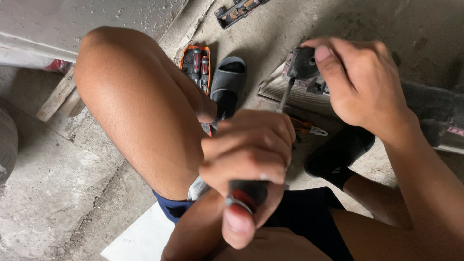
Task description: The person uses a screwdriver to pry and scrape along the seam of a black plastic end tank on a car radiator. They repeatedly insert the tool and lever it to separate the plastic from the metal core, working along the length of the tank.
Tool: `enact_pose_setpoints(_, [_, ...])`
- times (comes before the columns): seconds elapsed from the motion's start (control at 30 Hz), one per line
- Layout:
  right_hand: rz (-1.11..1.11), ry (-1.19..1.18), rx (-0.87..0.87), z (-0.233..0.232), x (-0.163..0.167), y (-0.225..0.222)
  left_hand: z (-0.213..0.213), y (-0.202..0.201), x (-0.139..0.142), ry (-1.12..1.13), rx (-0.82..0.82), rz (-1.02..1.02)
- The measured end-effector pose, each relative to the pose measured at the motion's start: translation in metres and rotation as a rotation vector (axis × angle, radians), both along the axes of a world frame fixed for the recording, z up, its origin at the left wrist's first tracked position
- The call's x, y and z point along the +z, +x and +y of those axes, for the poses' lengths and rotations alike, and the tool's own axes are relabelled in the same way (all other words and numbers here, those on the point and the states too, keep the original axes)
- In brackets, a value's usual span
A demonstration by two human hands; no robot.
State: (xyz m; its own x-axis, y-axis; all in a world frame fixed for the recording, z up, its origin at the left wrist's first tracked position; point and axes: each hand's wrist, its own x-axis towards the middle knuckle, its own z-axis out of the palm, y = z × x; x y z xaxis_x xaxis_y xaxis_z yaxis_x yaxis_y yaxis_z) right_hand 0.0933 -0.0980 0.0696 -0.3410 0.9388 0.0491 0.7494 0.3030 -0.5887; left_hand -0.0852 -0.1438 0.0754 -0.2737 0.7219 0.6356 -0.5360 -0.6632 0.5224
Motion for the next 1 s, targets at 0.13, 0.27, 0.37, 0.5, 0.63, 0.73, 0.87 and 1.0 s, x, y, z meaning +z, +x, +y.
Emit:
enact_pose_setpoints(0.13, [-0.049,-0.094,0.060,-0.001,0.004,0.006,-0.002,0.002,-0.013,0.277,-0.072,0.127])
enact_pose_setpoints(0.27, [-0.386,-0.273,0.039,-0.004,0.008,0.007,-0.005,0.007,-0.015,0.515,-0.070,0.442])
enact_pose_setpoints(0.37, [-0.336,0.045,0.120,-0.006,0.010,0.004,-0.011,0.018,-0.011,0.534,0.000,0.524])
enact_pose_setpoints(0.5, [-0.339,-0.013,0.024,-0.006,0.012,-0.007,-0.009,0.019,-0.008,0.505,-0.001,0.558])
enact_pose_setpoints(0.63, [-0.268,0.124,0.049,-0.004,0.007,-0.020,-0.001,0.012,-0.010,0.478,0.016,0.538])
enact_pose_setpoints(0.73, [-0.275,0.259,0.080,-0.003,0.004,-0.024,-0.001,0.011,-0.010,0.473,0.033,0.553])
enact_pose_setpoints(0.87, [-0.308,0.351,0.110,-0.002,0.002,-0.029,-0.004,0.006,-0.012,0.437,0.015,0.572])
enact_pose_setpoints(1.0, [-0.302,0.338,0.086,0.001,-0.001,-0.038,-0.005,0.004,-0.017,0.423,0.069,0.514])
